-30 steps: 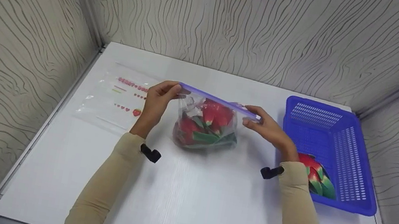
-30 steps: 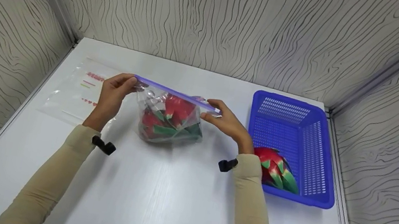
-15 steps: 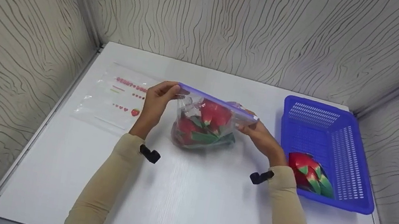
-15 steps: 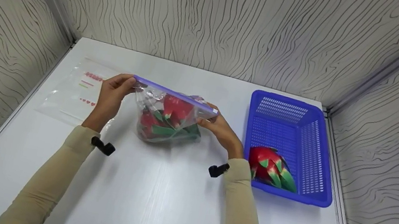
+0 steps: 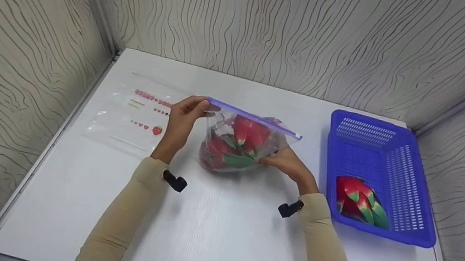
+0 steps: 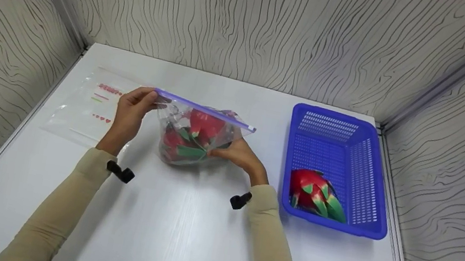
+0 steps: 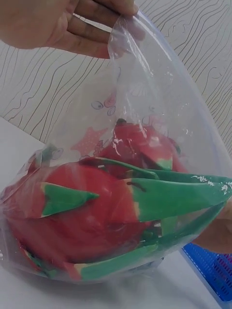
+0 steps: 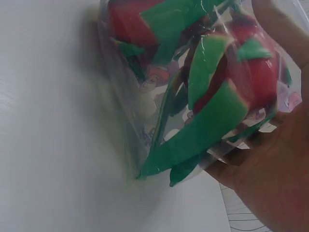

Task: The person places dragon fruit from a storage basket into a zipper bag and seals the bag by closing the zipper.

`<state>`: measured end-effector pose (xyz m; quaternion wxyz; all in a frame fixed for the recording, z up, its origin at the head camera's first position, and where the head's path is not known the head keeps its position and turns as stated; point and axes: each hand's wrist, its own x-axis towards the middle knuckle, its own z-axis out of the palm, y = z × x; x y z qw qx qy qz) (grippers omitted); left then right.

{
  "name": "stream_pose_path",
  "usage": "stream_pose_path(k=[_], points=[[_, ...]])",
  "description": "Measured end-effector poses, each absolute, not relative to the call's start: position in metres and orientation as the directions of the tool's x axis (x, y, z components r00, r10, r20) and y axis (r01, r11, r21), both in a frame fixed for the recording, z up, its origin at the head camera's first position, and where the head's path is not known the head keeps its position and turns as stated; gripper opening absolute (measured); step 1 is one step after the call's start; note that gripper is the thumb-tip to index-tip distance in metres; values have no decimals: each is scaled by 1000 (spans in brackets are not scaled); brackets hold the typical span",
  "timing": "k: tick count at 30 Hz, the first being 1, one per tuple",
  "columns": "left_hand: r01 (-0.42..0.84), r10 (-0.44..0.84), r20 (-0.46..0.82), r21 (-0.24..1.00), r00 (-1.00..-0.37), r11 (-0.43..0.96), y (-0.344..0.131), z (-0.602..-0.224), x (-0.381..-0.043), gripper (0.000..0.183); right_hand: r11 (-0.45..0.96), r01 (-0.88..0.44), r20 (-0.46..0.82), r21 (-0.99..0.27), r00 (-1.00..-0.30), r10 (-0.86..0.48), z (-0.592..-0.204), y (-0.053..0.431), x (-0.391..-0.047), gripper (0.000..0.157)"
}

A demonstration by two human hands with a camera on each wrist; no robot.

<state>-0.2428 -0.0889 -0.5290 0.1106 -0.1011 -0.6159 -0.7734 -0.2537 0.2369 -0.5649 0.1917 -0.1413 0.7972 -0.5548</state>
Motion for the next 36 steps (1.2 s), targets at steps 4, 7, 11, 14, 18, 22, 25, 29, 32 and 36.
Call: stream_pose_path(k=[4, 7, 11, 14, 18, 22, 25, 29, 32, 36], points=[[276, -24, 278, 937, -960, -214, -89, -531, -241, 20, 328, -22, -126, -945, -898, -422, -568, 234, -254, 127], [244, 28, 255, 949, -967, -197, -91, -534, -239, 26, 284, -60, -76, -957, -892, -445, -570, 233, -256, 125], [211, 178, 236, 966, -955, -147, -95, -547, -234, 39, 267, -91, -42, -959, -890, -454, -574, 232, -257, 115], [160, 322, 159, 987, -933, -22, -97, -558, -228, 64, 259, -88, -38, -962, -895, -445, -575, 231, -257, 110], [114, 450, -6, 964, -893, 240, -98, -572, -220, 115, 244, -85, -32, -966, -897, -440, -577, 230, -258, 109], [204, 502, -9, 907, -865, 368, -93, -584, -219, 146, 238, -81, -33, -968, -897, -441, -577, 230, -258, 108], [288, 496, 61, 872, -866, 396, -86, -593, -220, 148, 236, -78, -34, -969, -899, -437, -578, 230, -257, 108], [299, 429, 116, 871, -896, 389, -80, -601, -220, 128, 244, -88, -30, -966, -897, -440, -579, 228, -256, 107], [275, 380, 141, 905, -914, 326, -77, -605, -221, 117, 250, -81, -34, -965, -903, -428, -580, 227, -255, 103], [209, 322, 118, 941, -940, 265, -75, -604, -222, 121, 237, -34, -62, -971, -919, -389, -584, 227, -254, 101]])
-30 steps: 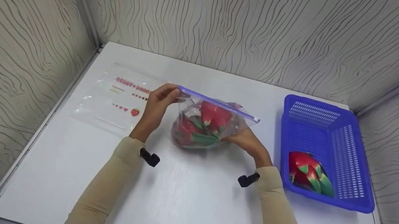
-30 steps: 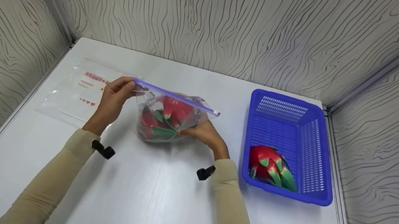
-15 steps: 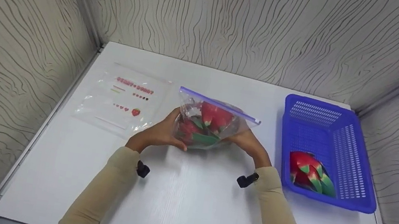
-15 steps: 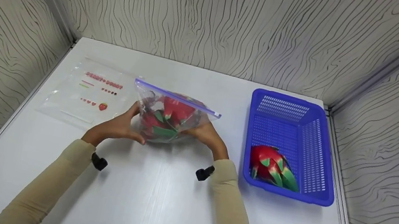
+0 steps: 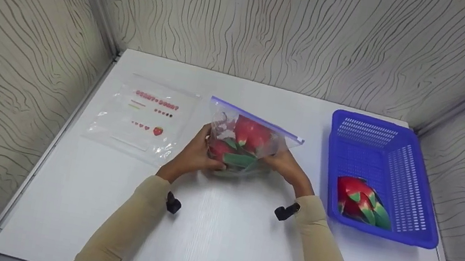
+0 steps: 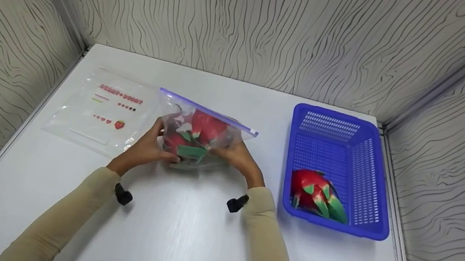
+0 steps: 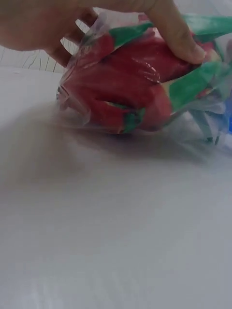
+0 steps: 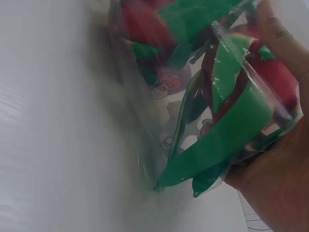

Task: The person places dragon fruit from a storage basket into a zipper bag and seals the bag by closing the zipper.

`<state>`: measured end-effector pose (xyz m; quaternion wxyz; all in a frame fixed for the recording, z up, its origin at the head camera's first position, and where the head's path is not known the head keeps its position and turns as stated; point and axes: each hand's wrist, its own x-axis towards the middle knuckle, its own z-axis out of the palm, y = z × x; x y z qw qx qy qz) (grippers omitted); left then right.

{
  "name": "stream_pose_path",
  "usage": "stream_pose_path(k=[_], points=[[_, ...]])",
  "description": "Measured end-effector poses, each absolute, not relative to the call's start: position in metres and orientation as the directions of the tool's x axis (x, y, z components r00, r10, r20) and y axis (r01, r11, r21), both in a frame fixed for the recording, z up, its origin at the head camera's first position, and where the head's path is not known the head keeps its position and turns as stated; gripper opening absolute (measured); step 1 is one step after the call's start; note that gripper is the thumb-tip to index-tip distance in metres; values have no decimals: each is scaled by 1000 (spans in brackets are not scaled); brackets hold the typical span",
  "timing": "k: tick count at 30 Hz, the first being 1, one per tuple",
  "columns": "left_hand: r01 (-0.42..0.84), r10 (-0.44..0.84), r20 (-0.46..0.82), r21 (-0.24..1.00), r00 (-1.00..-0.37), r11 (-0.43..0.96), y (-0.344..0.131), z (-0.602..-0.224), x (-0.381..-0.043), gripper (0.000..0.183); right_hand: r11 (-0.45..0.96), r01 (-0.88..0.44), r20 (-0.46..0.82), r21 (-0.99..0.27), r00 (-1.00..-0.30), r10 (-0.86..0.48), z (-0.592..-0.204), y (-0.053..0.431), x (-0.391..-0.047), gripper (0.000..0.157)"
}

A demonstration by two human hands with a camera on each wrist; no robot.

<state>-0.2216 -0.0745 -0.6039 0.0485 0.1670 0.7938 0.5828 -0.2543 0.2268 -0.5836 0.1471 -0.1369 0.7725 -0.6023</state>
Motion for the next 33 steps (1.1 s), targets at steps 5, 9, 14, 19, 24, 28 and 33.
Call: stream_pose_path(k=[5, 9, 14, 19, 24, 28, 33], points=[[94, 251, 20, 954, -968, 286, -74, -601, -223, 130, 187, -6, -67, -982, -923, -380, -589, 226, -256, 99], [14, 223, -53, 957, -973, 289, -75, -603, -224, 120, 181, 36, -98, -983, -932, -349, -591, 226, -256, 95], [-62, 214, -135, 947, -967, 314, -75, -609, -223, 111, 132, 112, -148, -985, -942, -302, -595, 225, -254, 88], [-75, 210, -146, 946, -967, 315, -71, -610, -223, 110, 133, 105, -138, -986, -951, -276, -598, 224, -254, 85], [-67, 205, -113, 974, -972, 218, -64, -610, -226, 102, 146, 97, -133, -985, -957, -258, -598, 227, -254, 83], [-87, 196, -127, 975, -972, 203, -58, -607, -228, 102, 175, 129, -166, -976, -961, -220, -596, 229, -252, 83], [-107, 224, -153, 973, -963, 205, -52, -599, -232, 106, 136, 183, -203, -974, -967, -151, -590, 234, -254, 82]])
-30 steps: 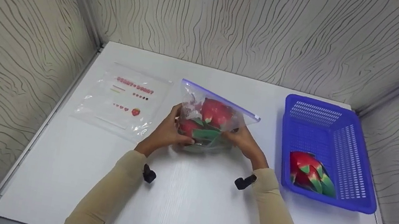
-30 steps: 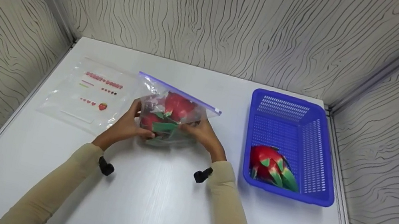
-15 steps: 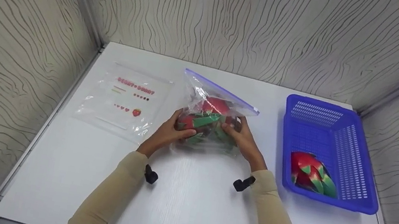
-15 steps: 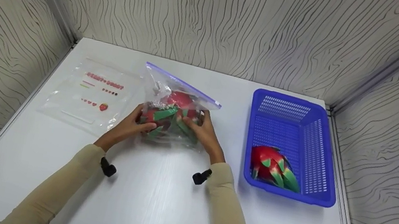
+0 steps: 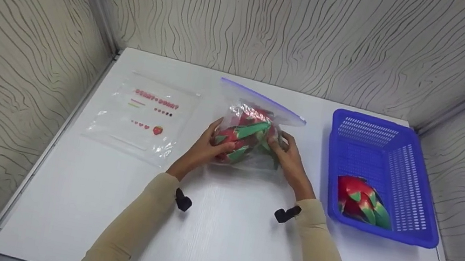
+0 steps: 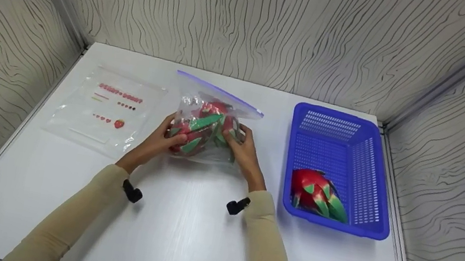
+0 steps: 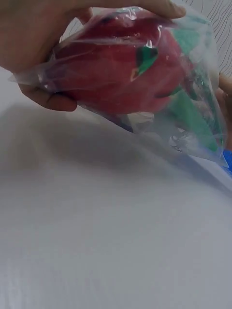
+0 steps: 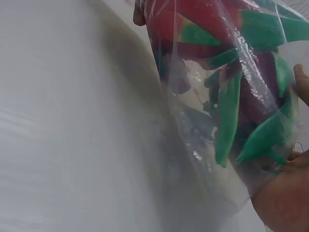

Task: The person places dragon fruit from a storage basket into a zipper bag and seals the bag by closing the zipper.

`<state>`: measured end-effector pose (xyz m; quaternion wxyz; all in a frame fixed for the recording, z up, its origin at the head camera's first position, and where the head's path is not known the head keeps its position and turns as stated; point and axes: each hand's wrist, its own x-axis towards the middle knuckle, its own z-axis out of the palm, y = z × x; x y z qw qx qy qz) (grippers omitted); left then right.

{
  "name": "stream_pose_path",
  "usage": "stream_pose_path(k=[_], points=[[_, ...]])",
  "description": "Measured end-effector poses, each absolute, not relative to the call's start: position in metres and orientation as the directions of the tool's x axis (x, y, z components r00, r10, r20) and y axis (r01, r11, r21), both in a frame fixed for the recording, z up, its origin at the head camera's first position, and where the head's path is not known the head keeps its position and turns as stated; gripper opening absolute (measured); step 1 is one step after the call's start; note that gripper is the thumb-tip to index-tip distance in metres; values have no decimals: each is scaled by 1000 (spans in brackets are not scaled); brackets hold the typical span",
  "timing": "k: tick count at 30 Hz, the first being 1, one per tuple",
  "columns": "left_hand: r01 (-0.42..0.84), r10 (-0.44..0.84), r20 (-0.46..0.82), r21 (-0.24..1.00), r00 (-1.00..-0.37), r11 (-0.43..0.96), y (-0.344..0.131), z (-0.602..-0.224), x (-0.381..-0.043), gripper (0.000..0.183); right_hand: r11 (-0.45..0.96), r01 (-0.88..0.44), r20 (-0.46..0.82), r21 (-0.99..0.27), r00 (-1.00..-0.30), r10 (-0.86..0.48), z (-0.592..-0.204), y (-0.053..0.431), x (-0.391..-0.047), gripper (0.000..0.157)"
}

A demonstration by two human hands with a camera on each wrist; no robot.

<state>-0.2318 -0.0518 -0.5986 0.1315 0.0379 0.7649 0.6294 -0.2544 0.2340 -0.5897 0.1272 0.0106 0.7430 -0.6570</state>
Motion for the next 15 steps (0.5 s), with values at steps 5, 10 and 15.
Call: stream_pose_path(k=[5, 10, 15], points=[[-138, 249, -190, 968, -950, 210, -46, -592, -237, 114, 55, 220, -226, -974, -964, -141, -582, 243, -260, 75], [-138, 252, -181, 974, -951, 181, -40, -586, -243, 114, 30, 218, -219, -976, -960, -171, -575, 254, -264, 76], [-134, 227, -174, 975, -958, 179, -32, -579, -248, 109, 33, 222, -225, -974, -965, -135, -572, 260, -270, 77]])
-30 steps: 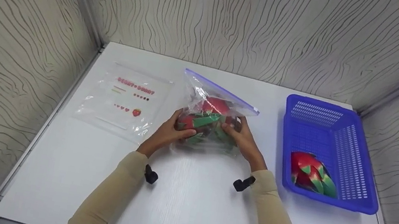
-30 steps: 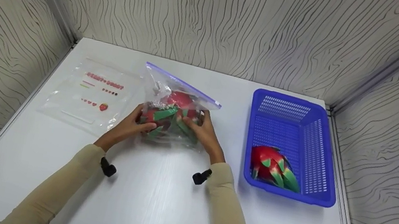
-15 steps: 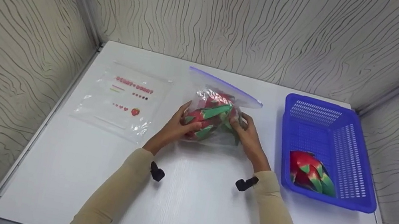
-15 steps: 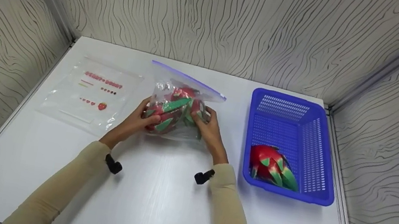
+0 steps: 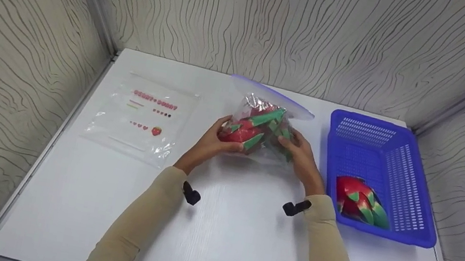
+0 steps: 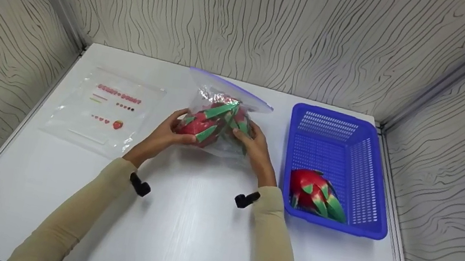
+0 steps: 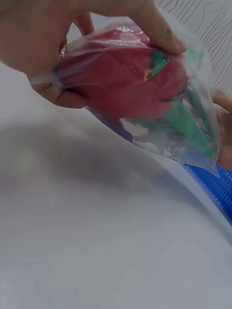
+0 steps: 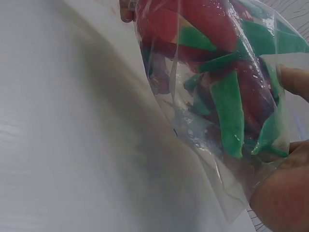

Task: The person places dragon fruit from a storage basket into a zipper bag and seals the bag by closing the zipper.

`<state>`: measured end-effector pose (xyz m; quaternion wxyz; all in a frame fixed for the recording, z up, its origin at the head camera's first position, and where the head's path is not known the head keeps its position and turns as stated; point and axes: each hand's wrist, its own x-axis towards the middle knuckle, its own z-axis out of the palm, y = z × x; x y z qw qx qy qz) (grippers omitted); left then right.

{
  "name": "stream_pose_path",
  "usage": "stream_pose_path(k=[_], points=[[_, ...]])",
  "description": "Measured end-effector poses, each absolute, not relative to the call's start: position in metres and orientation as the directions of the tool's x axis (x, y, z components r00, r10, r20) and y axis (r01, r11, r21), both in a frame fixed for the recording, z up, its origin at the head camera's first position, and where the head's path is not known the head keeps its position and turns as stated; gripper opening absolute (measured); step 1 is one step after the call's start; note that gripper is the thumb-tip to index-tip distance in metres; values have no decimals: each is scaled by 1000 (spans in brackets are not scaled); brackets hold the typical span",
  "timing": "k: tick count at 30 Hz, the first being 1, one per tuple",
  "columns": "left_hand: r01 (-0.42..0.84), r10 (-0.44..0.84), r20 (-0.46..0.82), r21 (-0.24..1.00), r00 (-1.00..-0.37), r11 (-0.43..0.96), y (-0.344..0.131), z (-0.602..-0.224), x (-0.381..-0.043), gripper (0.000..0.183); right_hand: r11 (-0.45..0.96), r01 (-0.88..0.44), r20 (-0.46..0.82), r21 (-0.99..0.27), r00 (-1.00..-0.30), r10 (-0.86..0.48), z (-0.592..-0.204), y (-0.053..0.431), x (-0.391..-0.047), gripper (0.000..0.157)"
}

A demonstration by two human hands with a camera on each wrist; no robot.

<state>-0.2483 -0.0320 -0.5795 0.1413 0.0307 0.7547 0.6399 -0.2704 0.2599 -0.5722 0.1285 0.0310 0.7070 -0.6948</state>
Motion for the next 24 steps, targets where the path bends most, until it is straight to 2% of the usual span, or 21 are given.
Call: stream_pose_path(k=[8, 24], points=[[-109, 218, -134, 986, -967, 124, -21, -576, -257, 103, 56, 213, -216, -975, -975, -48, -571, 262, -282, 74], [-193, 141, -202, 978, -969, 77, -5, -583, -283, 99, 170, 172, -173, -970, -985, 7, -575, 264, -317, 68]])
